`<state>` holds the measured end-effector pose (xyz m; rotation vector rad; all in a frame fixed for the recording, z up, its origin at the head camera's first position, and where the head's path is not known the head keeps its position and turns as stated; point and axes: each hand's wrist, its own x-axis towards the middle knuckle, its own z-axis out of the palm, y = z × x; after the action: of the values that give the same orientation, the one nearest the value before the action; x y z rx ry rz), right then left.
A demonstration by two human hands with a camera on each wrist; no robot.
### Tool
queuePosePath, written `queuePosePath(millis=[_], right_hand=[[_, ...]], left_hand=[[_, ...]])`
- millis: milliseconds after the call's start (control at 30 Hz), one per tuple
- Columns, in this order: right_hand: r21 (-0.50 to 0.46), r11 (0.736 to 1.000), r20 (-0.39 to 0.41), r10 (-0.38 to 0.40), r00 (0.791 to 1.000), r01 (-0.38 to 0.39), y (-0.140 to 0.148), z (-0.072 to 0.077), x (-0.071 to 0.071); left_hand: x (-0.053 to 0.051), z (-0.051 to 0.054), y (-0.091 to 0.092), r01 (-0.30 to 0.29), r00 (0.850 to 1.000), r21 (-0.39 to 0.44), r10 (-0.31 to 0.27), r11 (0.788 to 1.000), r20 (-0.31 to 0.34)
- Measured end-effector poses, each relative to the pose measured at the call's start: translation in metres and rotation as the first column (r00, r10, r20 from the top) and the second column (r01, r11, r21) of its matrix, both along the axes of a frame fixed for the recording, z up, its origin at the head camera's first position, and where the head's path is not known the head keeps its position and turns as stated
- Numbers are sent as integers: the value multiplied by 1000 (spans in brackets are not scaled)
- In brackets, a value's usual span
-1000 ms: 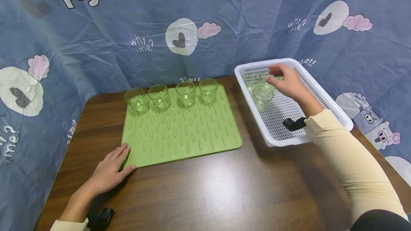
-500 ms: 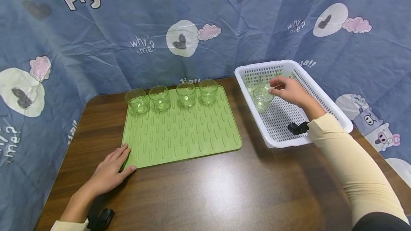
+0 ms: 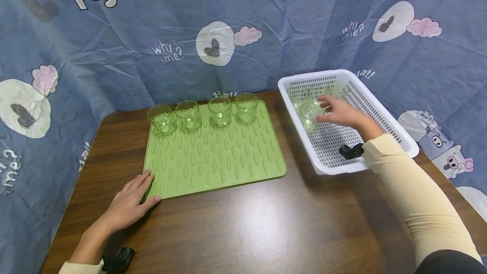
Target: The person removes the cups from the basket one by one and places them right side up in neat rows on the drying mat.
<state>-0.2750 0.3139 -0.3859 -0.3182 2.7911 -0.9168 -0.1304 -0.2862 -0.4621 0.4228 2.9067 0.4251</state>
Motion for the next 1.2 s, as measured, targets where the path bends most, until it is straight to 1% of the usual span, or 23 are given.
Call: queuePosePath(millis=[100, 300, 433, 567, 733, 833, 967, 1200], right_hand=[[-20, 1000, 9, 22, 1000, -22, -2, -3, -1], [-67, 997, 71, 44, 996, -40, -5, -11, -5], [-65, 997, 93, 36, 995, -30, -7, -14, -7], [-73, 997, 113, 28, 993, -20, -10, -15, -9], [-126, 992, 139, 34, 990, -16, -13, -15, -11], [-148, 989, 146, 39, 988, -17, -14, -15, -11], [-149, 989, 142, 39, 989, -18, -14, -15, -12], [-102, 994, 106, 49, 993, -39, -14, -13, -12]], left_hand=[[0, 0, 0, 2, 1000, -8, -2, 1000, -10], [1, -1, 0, 1, 1000, -5, -2, 1000, -2], [1, -1, -1, -1, 1000, -4, 1, 1000, 7], [2, 0, -1, -3, 1000, -4, 3, 1000, 0], [1, 0, 0, 4, 1000, 1, -4, 1000, -16], [1, 0, 0, 6, 1000, 5, -6, 1000, -9], [1, 1, 0, -5, 1000, 12, 5, 1000, 9], [3, 2, 1, 2, 1000, 26, -3, 1000, 17]])
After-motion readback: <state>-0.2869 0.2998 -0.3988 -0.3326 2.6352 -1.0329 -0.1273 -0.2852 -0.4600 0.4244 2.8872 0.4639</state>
